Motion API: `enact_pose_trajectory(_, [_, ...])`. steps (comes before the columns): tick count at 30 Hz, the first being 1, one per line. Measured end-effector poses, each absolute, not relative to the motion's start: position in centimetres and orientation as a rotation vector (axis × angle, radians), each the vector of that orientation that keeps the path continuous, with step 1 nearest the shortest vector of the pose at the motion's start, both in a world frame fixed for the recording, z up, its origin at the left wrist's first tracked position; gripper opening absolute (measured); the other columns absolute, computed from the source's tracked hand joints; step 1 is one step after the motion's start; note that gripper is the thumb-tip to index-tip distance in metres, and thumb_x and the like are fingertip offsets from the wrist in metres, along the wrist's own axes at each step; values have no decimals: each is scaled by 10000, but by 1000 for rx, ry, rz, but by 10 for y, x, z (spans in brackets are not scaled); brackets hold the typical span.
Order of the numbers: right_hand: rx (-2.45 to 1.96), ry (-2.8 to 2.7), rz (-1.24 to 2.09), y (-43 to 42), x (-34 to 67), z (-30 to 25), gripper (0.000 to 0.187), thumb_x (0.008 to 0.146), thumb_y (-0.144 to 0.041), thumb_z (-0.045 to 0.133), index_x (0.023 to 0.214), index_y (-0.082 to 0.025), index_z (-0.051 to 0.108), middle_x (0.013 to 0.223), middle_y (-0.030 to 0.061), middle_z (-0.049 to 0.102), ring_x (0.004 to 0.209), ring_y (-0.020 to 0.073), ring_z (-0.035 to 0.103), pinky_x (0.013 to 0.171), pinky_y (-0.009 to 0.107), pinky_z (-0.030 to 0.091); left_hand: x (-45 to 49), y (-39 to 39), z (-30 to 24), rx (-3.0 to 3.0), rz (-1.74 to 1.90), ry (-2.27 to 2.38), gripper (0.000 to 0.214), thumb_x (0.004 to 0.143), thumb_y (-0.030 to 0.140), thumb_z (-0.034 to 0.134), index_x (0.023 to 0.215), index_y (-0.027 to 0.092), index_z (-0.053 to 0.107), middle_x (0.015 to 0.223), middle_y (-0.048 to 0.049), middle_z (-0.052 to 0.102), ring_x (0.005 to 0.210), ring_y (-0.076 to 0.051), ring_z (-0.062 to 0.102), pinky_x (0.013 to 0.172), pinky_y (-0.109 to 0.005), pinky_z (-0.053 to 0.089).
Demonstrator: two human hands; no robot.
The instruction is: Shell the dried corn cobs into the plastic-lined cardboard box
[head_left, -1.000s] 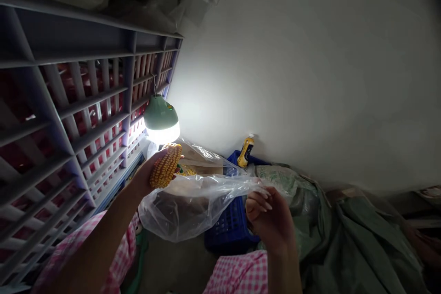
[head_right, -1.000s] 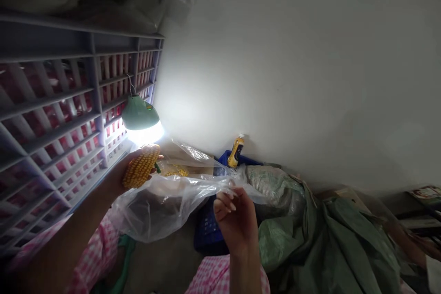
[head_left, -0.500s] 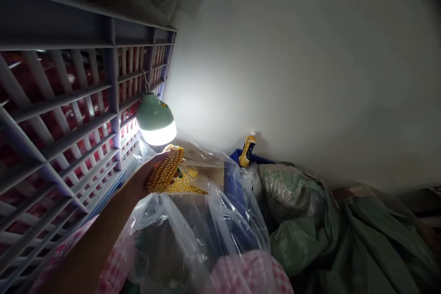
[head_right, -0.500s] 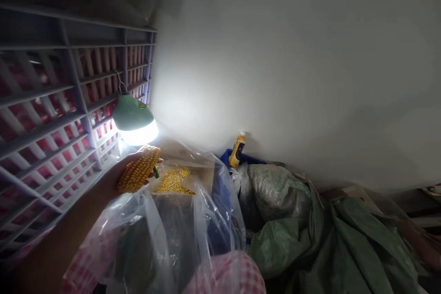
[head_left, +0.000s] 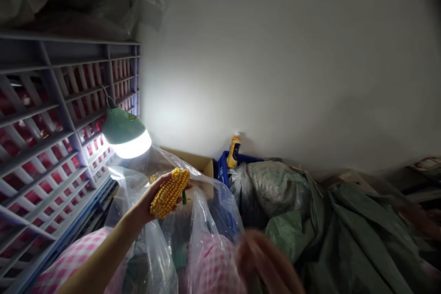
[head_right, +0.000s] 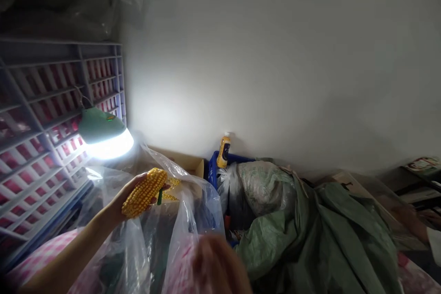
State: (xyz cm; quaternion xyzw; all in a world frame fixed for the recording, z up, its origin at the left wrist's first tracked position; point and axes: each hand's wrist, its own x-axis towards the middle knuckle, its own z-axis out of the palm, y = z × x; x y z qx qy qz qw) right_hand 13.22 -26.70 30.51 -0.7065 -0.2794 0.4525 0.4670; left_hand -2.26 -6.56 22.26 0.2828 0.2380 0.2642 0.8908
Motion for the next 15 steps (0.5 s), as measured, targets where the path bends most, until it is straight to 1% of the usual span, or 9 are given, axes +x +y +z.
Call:
enact_pose_trajectory(2, [-1696,-778,1074,-203,140,291,304,729,-513,548,958,-316,575,842,35,563,736,171,572,518,283,477,-18,-66,225,602,546,526,405,758,375,544,1082,132,558,978,-142,668,562,-171,633,423,-243,484])
enact_pose_trajectory(3, [-1665,-875,1118,-172,142,282,314,727,-504,544,942,-277,576,853,33,552,697,152,565,511,271,469,-16,-65,228,609,533,557,400,748,381,560,1059,131,574,926,-135,680,574,-180,638,436,-249,491])
enact_pose_trajectory(4, [-1607,-913,1261,-143,142,272,331,726,-506,524,915,-239,573,835,31,541,626,134,550,476,263,453,-14,-63,231,613,509,585,395,738,385,573,1038,129,586,879,-128,686,605,-194,646,465,-258,501])
enact_pose_trajectory(6, [-1442,-803,1645,-96,139,253,356,746,-502,454,829,-170,555,765,30,520,534,100,512,455,247,430,-11,-56,237,636,457,614,378,727,384,588,996,119,606,819,-122,689,696,-221,658,550,-275,520])
enact_pose_trajectory(7, [-1421,-722,1763,-79,137,244,349,747,-490,449,794,-156,538,727,23,508,502,87,491,442,235,417,-10,-51,239,660,434,621,362,726,378,589,972,113,614,810,-123,689,728,-227,659,591,-280,521])
enact_pose_trajectory(9, [-1428,-626,1821,-57,134,228,310,761,-452,436,765,-150,507,670,5,481,457,70,447,405,201,366,-9,-42,241,733,423,619,321,734,361,580,916,102,630,795,-123,689,712,-214,656,624,-268,511])
enact_pose_trajectory(12, [-1420,-587,1811,-45,129,206,274,792,-404,394,716,-152,470,600,-11,441,430,64,397,379,169,297,-11,-32,233,820,425,626,295,738,365,570,813,90,644,725,-123,682,618,-184,639,599,-245,492])
enact_pose_trajectory(15, [-1365,-558,1751,-46,120,180,323,820,-431,335,635,-175,396,515,-37,358,402,56,312,363,145,209,-13,-28,214,919,432,642,296,741,378,563,804,101,644,745,-121,684,652,-191,637,619,-252,487])
